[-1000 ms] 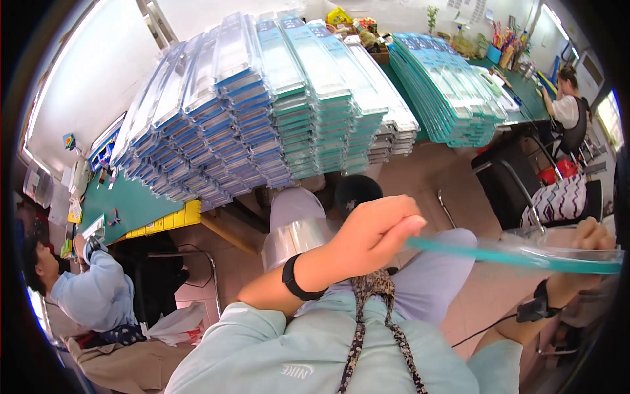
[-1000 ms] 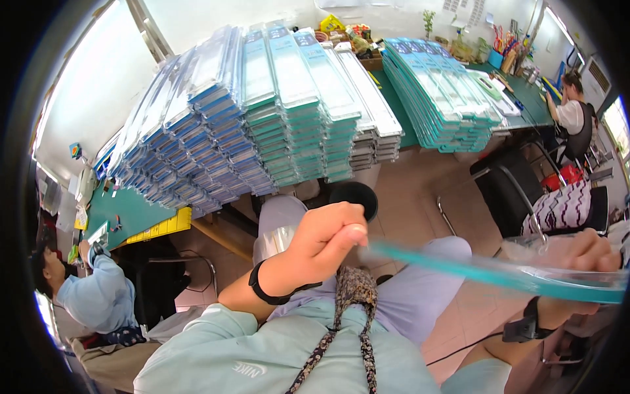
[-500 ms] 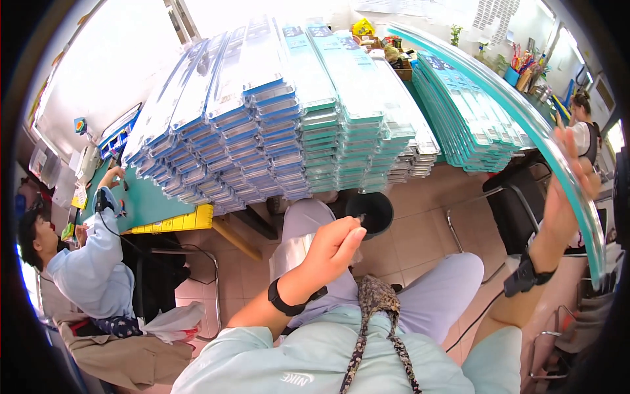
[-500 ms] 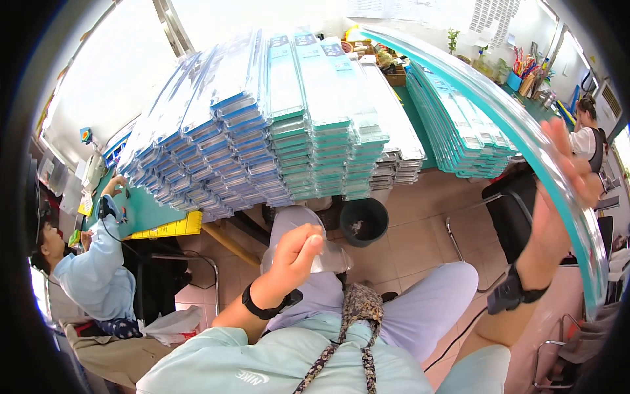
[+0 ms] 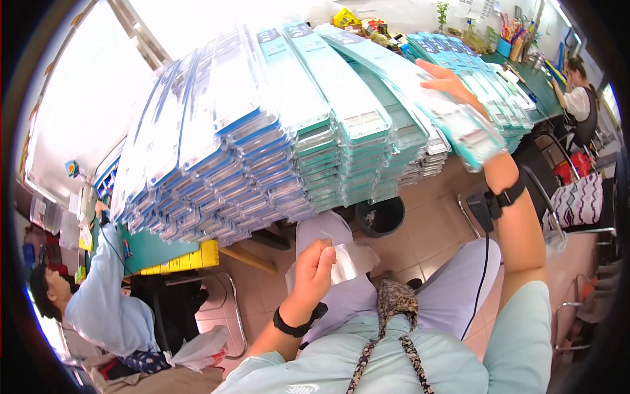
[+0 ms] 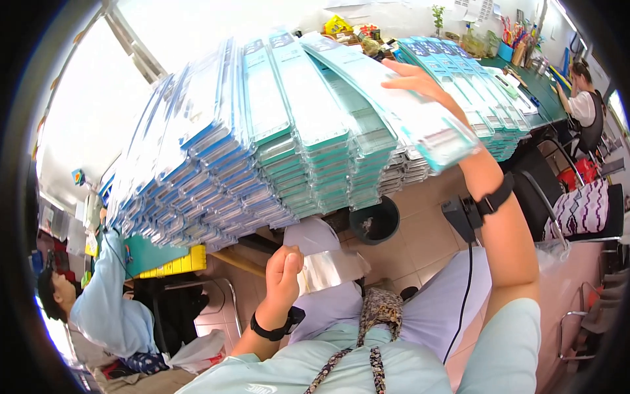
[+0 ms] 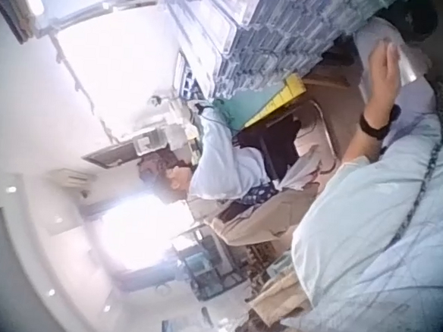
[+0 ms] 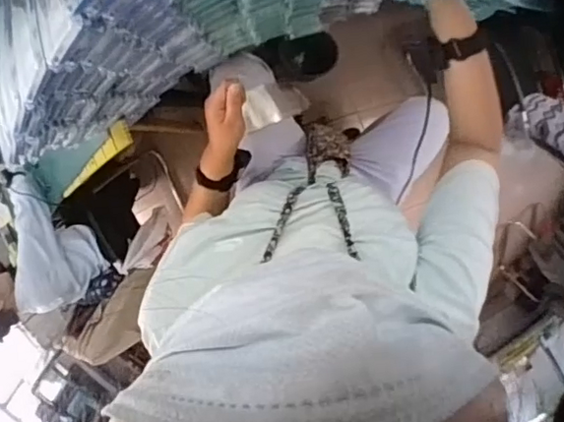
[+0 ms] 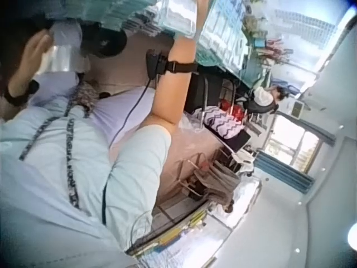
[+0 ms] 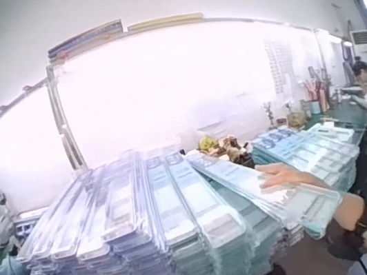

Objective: Packing plastic-cased electronic components into plastic bags and organizing them on the workbench.

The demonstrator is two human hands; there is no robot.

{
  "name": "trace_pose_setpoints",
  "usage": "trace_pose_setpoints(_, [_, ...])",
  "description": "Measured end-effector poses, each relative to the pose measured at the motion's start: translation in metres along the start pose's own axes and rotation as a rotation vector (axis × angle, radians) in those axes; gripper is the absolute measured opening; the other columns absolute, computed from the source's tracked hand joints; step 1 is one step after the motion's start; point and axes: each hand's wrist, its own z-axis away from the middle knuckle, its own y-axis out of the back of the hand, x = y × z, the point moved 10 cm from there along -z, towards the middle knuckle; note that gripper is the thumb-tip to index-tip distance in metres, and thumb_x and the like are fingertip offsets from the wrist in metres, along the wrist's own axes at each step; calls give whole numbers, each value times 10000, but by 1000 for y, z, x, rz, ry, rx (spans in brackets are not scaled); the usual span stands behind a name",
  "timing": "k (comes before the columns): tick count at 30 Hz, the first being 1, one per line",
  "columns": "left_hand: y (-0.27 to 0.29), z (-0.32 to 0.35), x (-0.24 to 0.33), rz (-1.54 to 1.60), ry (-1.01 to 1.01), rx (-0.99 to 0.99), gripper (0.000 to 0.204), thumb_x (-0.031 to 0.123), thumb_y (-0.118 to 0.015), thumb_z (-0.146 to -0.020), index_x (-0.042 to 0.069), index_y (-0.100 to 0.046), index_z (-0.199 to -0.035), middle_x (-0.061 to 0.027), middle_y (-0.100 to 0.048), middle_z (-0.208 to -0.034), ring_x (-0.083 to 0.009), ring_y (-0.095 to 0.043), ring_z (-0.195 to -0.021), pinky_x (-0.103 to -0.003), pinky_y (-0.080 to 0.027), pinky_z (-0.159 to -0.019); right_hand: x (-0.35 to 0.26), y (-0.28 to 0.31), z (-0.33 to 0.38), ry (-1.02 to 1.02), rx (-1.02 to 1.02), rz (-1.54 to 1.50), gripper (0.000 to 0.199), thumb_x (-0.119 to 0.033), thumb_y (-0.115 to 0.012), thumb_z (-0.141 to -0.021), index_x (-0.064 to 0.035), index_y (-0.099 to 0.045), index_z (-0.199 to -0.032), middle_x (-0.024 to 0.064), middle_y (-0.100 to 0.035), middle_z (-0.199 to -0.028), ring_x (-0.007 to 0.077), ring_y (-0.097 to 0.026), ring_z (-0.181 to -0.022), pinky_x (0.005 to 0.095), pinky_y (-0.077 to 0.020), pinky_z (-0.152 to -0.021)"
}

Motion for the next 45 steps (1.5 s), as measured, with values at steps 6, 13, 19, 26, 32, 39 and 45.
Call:
trace_pose_setpoints(6, [-4,-9,-19,92,33,2,253,133,-462,-936,22,-455,-709,-29,-449,-647,-107,-388,-583,-256,-337,-539,46,-35,-16,-132,-134,49,389,-78,-515,-842,-105,-555,-1228,137,-422,-1376,265,-389,-1280,333,-308,-1045])
trace_pose_setpoints(13, [-13,-17,-27,129,-3,-47,285,187,-423,-971,46,-404,-724,-5,-360,-622,-95,-318,-567,-249,-289,-546,70,-58,-42,-114,-233,331,388,-68,-458,-910,-176,-524,-1277,97,-403,-1405,270,-408,-1271,346,-353,-1031])
trace_pose_setpoints(19, [-16,-19,-33,108,19,-52,282,199,-423,-973,49,-410,-735,-9,-372,-622,-93,-326,-562,-246,-288,-540,77,-65,-45,-124,-221,283,385,-77,-437,-924,-178,-513,-1288,94,-402,-1406,266,-386,-1287,342,-328,-1049])
trace_pose_setpoints(26, [-21,-19,-32,99,72,-45,228,179,-401,-979,35,-450,-809,15,-369,-622,-63,-302,-544,-228,-261,-511,64,-27,-33,-162,-78,181,348,-74,-430,-924,-95,-517,-1261,44,-450,-1360,203,-399,-1268,307,-305,-1048])
trace_pose_setpoints(32, [-24,-11,-31,113,134,-12,175,153,-425,-968,14,-515,-915,24,-420,-662,-44,-345,-575,-207,-290,-527,64,44,22,-286,156,501,275,-140,-509,-890,-74,-559,-1152,66,-527,-1185,234,-491,-1121,341,-389,-946])
trace_pose_setpoints(39, [-51,-3,-19,142,155,-110,149,145,-401,-977,21,-483,-960,34,-373,-627,-46,-311,-542,-212,-276,-513,157,106,127,-816,137,1196,489,-421,-594,-820,-44,-575,-1132,149,-515,-1219,304,-467,-1159,497,-369,-945])
trace_pose_setpoints(45, [-72,8,-8,69,159,-178,144,121,-463,-950,21,-566,-965,24,-463,-679,-42,-388,-603,-206,-322,-532,180,101,139,-967,-15,1067,703,-589,-481,-834,-36,-485,-1269,169,-398,-1381,312,-366,-1286,547,-278,-1023])
